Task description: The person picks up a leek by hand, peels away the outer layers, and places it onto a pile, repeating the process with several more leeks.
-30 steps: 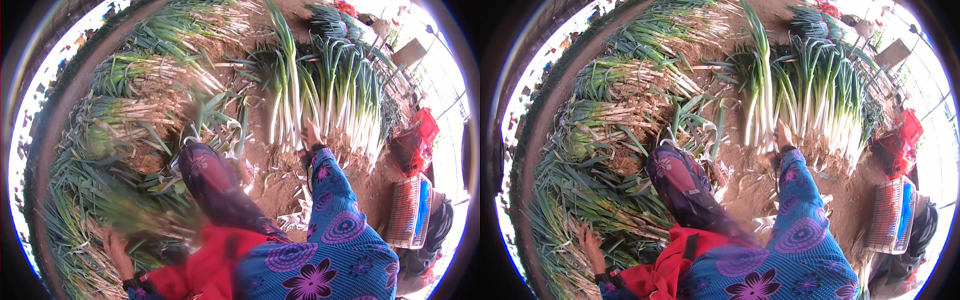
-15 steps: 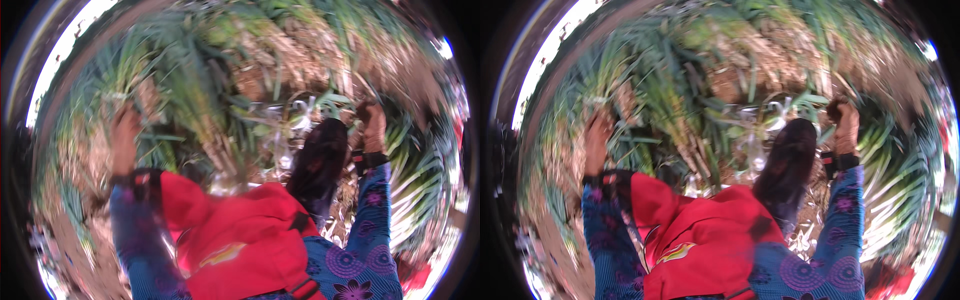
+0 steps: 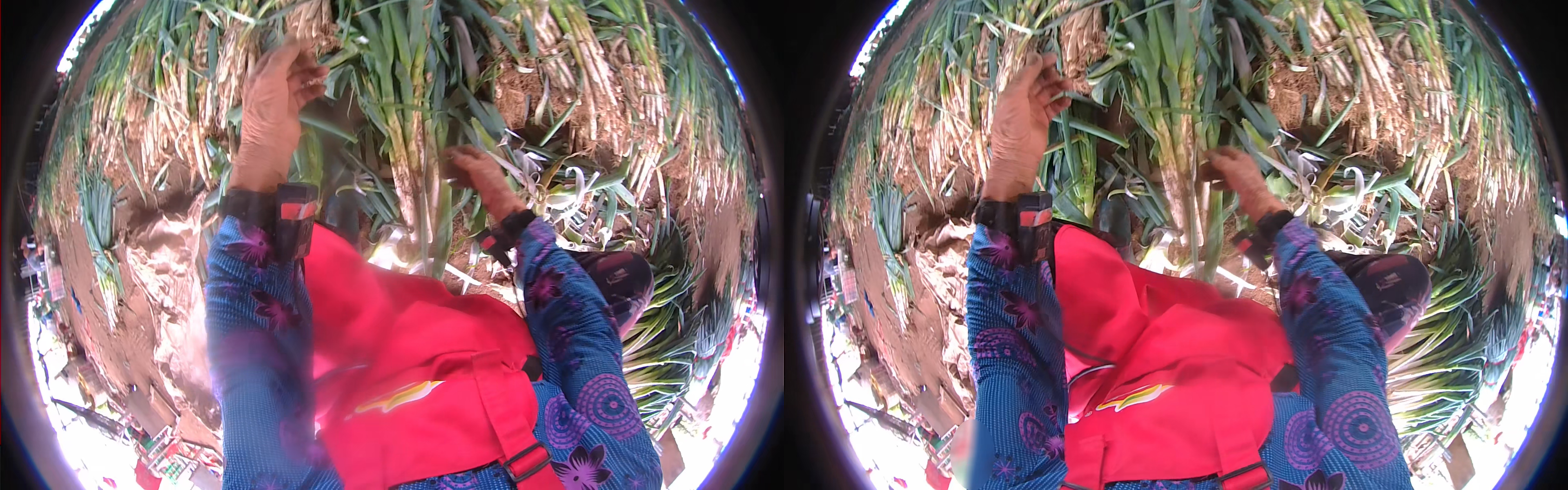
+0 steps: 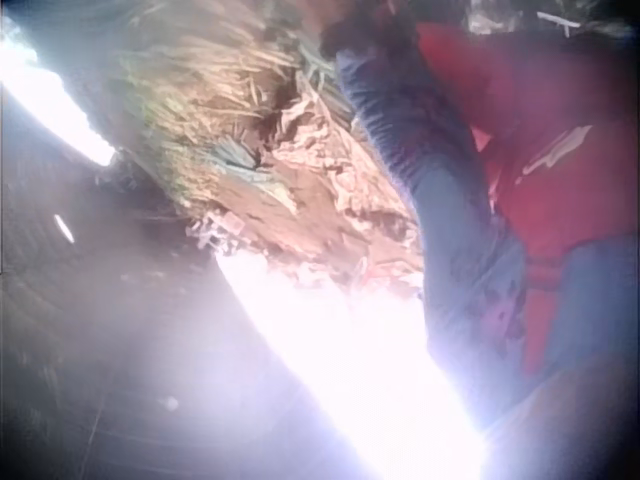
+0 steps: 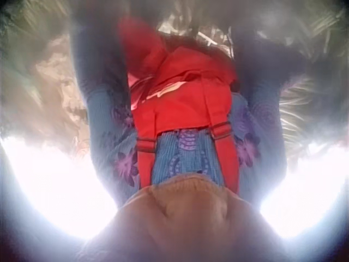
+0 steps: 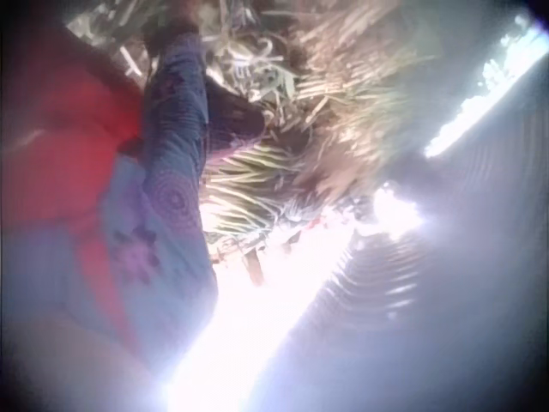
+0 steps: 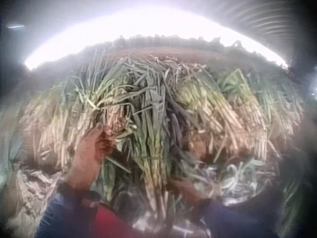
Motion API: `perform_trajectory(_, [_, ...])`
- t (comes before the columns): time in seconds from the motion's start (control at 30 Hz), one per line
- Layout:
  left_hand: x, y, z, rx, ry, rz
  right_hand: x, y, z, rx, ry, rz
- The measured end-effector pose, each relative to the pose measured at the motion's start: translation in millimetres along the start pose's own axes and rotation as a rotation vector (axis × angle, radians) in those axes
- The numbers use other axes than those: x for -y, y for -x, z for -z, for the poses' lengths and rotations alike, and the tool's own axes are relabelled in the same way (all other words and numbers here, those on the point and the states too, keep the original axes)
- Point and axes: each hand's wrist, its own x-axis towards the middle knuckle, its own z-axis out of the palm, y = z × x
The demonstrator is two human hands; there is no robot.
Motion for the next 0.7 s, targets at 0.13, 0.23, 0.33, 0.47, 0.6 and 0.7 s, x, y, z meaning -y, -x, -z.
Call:
perform_trajectory(0.13, [-5.8,1.2,-3.5,0.197,0.013,-0.098,-76.8,-32.8,-19.9,0.083,-0.108,-0.085])
perform_trajectory(0.23, [-7.7,6.5,-4.1,0.300,-0.007,-0.082,-118.4,-39.9,-19.4,0.134,-0.048,-0.037])
perform_trajectory(0.33, [-21.0,14.4,3.1,0.314,-0.043,-0.083,-150.5,-38.6,-22.9,0.046,0.891,0.236])
perform_trajectory(0.47, [-20.2,19.1,5.1,0.277,-0.073,-0.061,-168.3,-6.9,21.1,0.289,1.514,0.281])
perform_trajectory(0.6, [-15.1,20.9,-13.2,0.293,-0.103,-0.056,-192.7,1.3,80.1,0.383,1.675,-0.087])
perform_trajectory(0.7, [-13.4,24.4,-19.5,0.279,-0.128,-0.053,-169.8,-14.8,57.4,0.192,1.416,-0.073])
